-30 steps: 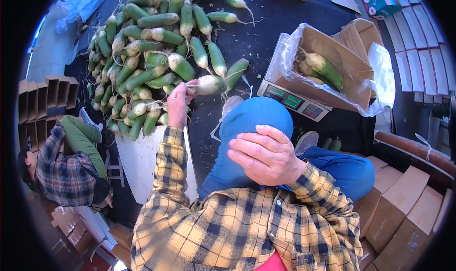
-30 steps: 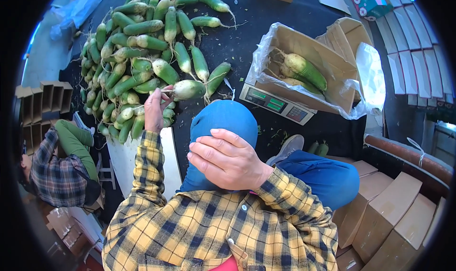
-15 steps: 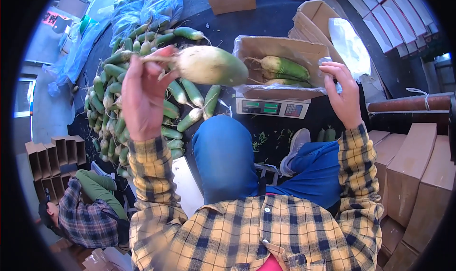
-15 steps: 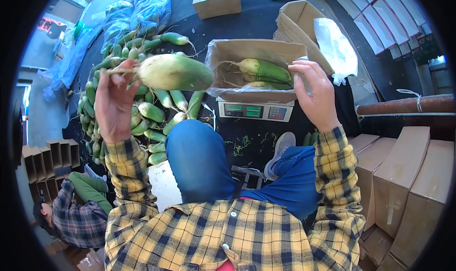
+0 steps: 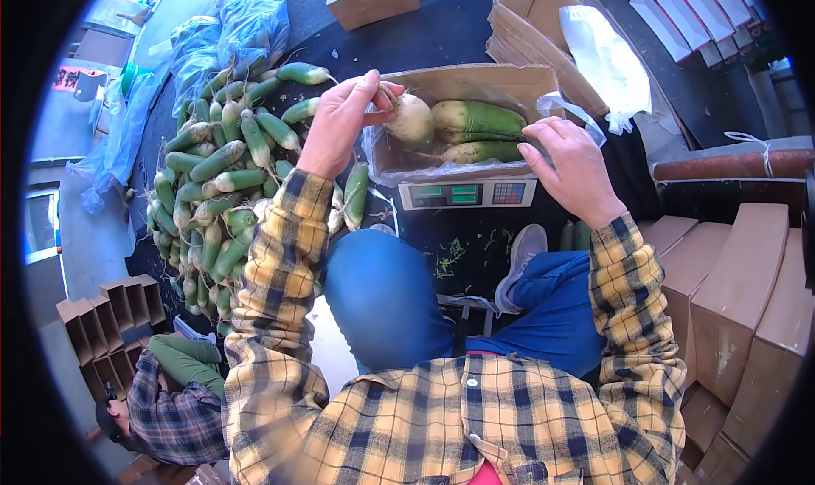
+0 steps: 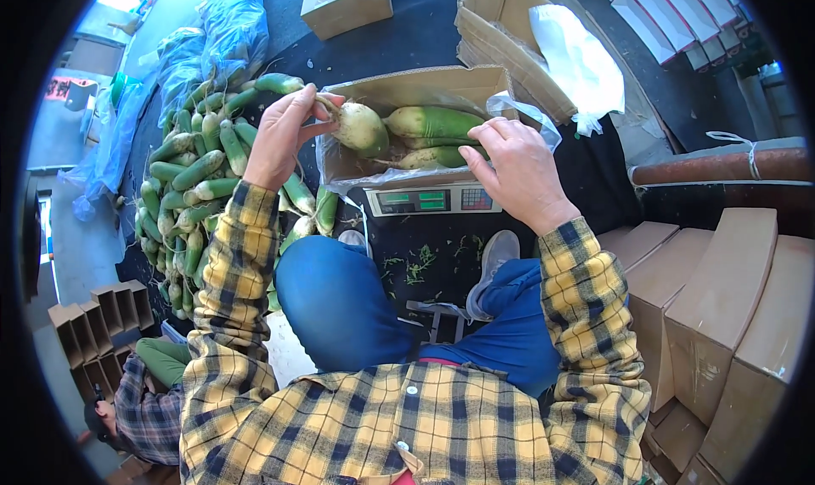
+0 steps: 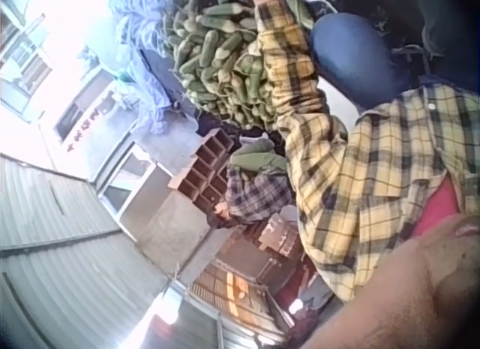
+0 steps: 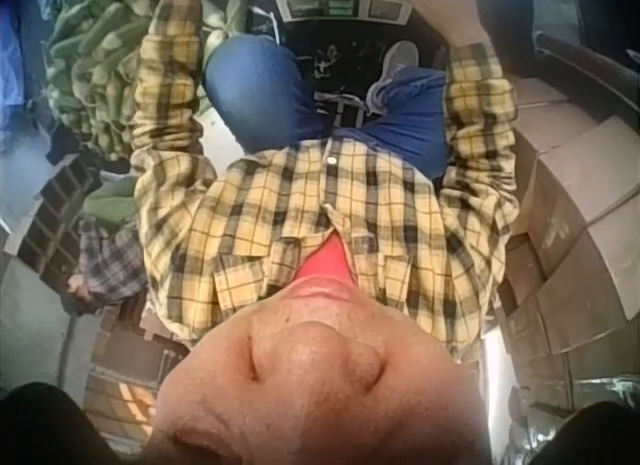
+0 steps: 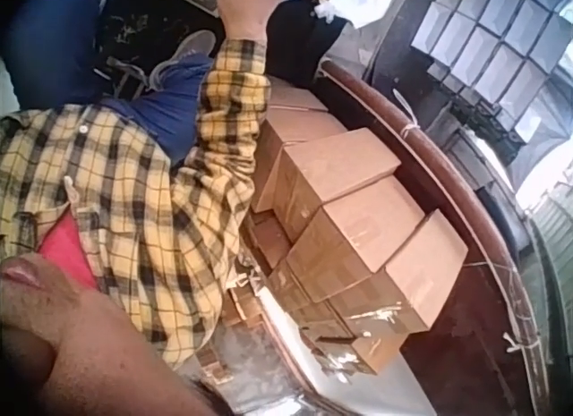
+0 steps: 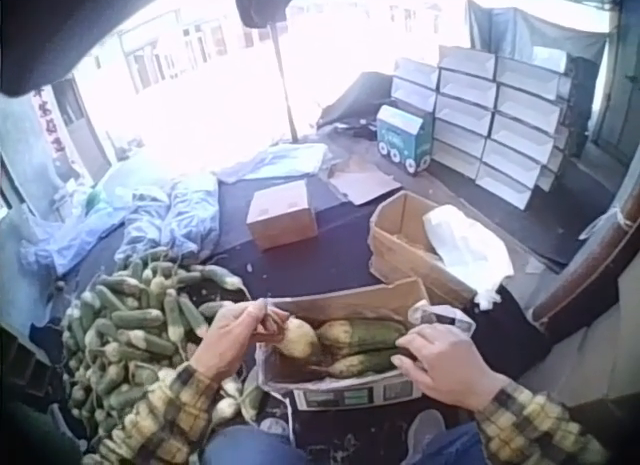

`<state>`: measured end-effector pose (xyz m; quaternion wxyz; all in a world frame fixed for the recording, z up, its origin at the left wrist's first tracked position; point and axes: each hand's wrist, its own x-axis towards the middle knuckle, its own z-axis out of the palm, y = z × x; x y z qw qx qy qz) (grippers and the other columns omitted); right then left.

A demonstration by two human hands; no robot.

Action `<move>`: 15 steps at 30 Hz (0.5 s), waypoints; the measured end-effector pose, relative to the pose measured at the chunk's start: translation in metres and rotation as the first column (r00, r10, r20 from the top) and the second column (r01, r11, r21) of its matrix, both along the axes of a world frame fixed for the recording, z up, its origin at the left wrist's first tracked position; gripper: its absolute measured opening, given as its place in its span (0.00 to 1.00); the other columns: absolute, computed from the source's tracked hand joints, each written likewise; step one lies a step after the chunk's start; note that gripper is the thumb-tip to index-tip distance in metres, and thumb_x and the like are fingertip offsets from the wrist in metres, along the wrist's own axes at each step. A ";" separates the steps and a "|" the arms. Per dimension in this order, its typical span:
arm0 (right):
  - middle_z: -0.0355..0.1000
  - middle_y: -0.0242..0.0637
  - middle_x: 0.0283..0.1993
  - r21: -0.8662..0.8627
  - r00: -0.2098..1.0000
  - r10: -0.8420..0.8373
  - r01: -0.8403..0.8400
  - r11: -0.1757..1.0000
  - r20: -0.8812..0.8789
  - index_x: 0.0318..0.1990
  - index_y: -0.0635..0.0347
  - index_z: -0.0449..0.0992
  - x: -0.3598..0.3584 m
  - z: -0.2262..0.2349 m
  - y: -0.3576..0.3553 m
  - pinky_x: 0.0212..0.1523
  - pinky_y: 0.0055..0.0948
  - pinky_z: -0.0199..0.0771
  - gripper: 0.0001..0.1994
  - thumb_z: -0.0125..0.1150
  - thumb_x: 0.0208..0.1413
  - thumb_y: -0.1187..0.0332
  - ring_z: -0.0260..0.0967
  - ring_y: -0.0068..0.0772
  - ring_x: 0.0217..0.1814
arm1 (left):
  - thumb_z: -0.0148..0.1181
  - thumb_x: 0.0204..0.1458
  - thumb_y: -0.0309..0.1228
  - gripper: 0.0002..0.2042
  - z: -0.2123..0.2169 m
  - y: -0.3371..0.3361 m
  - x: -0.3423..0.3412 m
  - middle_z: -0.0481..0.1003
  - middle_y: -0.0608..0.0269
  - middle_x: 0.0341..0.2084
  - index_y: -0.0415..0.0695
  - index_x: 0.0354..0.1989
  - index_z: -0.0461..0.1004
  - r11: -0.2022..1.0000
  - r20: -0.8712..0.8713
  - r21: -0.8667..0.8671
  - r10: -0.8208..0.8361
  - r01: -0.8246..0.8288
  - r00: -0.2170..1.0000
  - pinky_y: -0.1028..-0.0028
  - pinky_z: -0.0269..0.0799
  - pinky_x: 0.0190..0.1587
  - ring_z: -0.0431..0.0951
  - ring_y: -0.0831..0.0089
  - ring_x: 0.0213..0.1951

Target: The recorder is weighing radishes on a digital scale and packing them into cardboard boxes, sometimes placing them in plastic bags first.

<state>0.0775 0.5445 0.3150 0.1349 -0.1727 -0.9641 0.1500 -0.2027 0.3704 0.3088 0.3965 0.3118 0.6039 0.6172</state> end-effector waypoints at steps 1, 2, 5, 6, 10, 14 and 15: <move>0.74 0.43 0.46 0.006 1.000 0.001 -0.001 1.000 0.004 0.45 0.62 0.76 0.000 -0.001 0.000 0.53 0.42 0.70 0.13 0.57 0.63 0.61 0.72 0.47 0.51 | 0.46 0.69 0.39 0.19 -0.011 0.005 -0.001 0.79 0.55 0.42 0.39 0.28 0.73 1.000 -0.002 -0.007 -0.003 0.003 1.000 0.70 0.77 0.48 0.78 0.74 0.42; 0.74 0.43 0.46 0.003 1.000 0.005 -0.005 1.000 0.005 0.45 0.62 0.76 -0.001 0.000 -0.001 0.53 0.42 0.70 0.13 0.57 0.63 0.61 0.72 0.47 0.51 | 0.46 0.69 0.39 0.19 -0.021 0.007 -0.003 0.79 0.55 0.42 0.39 0.28 0.73 1.000 -0.002 -0.010 0.000 0.000 1.000 0.70 0.77 0.48 0.78 0.74 0.42; 0.74 0.43 0.46 0.009 1.000 0.022 -0.022 1.000 0.022 0.45 0.62 0.76 -0.001 -0.001 -0.001 0.52 0.41 0.70 0.13 0.58 0.62 0.61 0.72 0.46 0.51 | 0.51 0.66 0.37 0.17 -0.039 0.012 -0.002 0.79 0.60 0.39 0.38 0.30 0.76 0.976 -0.452 -0.216 -0.137 0.042 0.882 0.69 0.75 0.45 0.78 0.72 0.41; 0.74 0.42 0.45 0.019 1.000 0.020 -0.020 1.000 0.013 0.44 0.62 0.77 -0.001 -0.002 -0.001 0.51 0.41 0.71 0.13 0.59 0.61 0.61 0.72 0.45 0.50 | 0.51 0.66 0.37 0.17 -0.044 0.013 0.003 0.79 0.60 0.39 0.38 0.30 0.76 0.976 -0.451 -0.216 -0.137 0.041 0.882 0.69 0.75 0.45 0.78 0.72 0.41; 0.75 0.41 0.43 0.029 0.999 0.018 -0.018 0.999 0.031 0.42 0.62 0.77 0.001 -0.006 -0.001 0.50 0.41 0.71 0.12 0.60 0.60 0.61 0.73 0.44 0.49 | 0.55 0.55 0.31 0.08 -0.057 0.021 0.028 0.77 0.55 0.34 0.40 0.31 0.78 0.935 -0.941 -0.332 -0.337 -0.126 -0.018 0.63 0.72 0.46 0.75 0.60 0.46; 0.75 0.42 0.43 0.032 0.999 0.019 -0.020 0.999 0.030 0.42 0.62 0.77 0.002 -0.005 0.000 0.50 0.41 0.71 0.12 0.60 0.59 0.62 0.73 0.44 0.48 | 0.57 0.47 0.29 0.06 -0.046 0.039 0.016 0.77 0.58 0.33 0.45 0.28 0.80 0.866 -0.817 -0.460 -0.499 -0.196 -0.289 0.64 0.68 0.47 0.75 0.63 0.45; 0.75 0.42 0.43 0.023 0.998 0.015 -0.016 1.000 0.057 0.43 0.62 0.77 0.003 -0.006 0.001 0.51 0.41 0.71 0.12 0.60 0.60 0.62 0.73 0.45 0.49 | 0.57 0.47 0.30 0.06 -0.044 0.043 0.012 0.78 0.59 0.33 0.45 0.27 0.81 0.813 -0.768 -0.554 -0.583 -0.179 -0.267 0.63 0.67 0.47 0.76 0.63 0.45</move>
